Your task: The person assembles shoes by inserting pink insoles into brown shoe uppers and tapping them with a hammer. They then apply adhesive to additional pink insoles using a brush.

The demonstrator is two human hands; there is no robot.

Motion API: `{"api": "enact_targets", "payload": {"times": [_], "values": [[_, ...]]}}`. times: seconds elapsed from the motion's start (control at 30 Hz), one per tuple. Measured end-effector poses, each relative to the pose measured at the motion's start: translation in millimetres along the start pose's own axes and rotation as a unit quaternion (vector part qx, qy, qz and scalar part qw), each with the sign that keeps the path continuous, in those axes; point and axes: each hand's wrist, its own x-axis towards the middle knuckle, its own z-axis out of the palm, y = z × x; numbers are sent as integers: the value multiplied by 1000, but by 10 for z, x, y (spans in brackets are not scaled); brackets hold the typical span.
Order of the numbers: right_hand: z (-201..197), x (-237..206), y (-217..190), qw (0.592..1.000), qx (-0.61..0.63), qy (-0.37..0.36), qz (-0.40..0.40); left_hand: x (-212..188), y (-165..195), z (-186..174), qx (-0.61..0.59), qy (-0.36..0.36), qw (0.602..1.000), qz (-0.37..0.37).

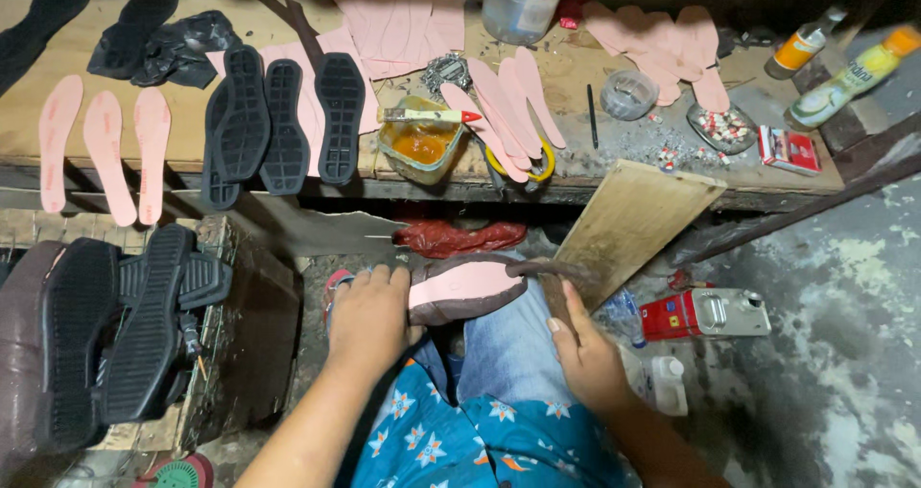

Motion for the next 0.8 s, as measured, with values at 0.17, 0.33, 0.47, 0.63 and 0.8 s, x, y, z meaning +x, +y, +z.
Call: {"api": "enact_targets", "payload": {"times": [0.17, 0.33, 0.47, 0.63, 0.8], "values": [[-30, 190, -100, 993, 53, -81, 67, -43, 15, -3, 4, 25, 1000, 0], [190, 186, -216, 966, -4, 4, -259, -41, 8, 21, -5, 25, 1000, -2], [305, 151, -291, 959, 22, -56, -276, 27, 0, 12, 4, 4, 1000, -5], [-12, 87, -223, 975, 181, -116, 54, 118, -64, -28, -4, -56, 998, -18], [-132, -98, -34, 985, 157, 34, 66, 161, -72, -54, -8, -70, 997, -14]]}}
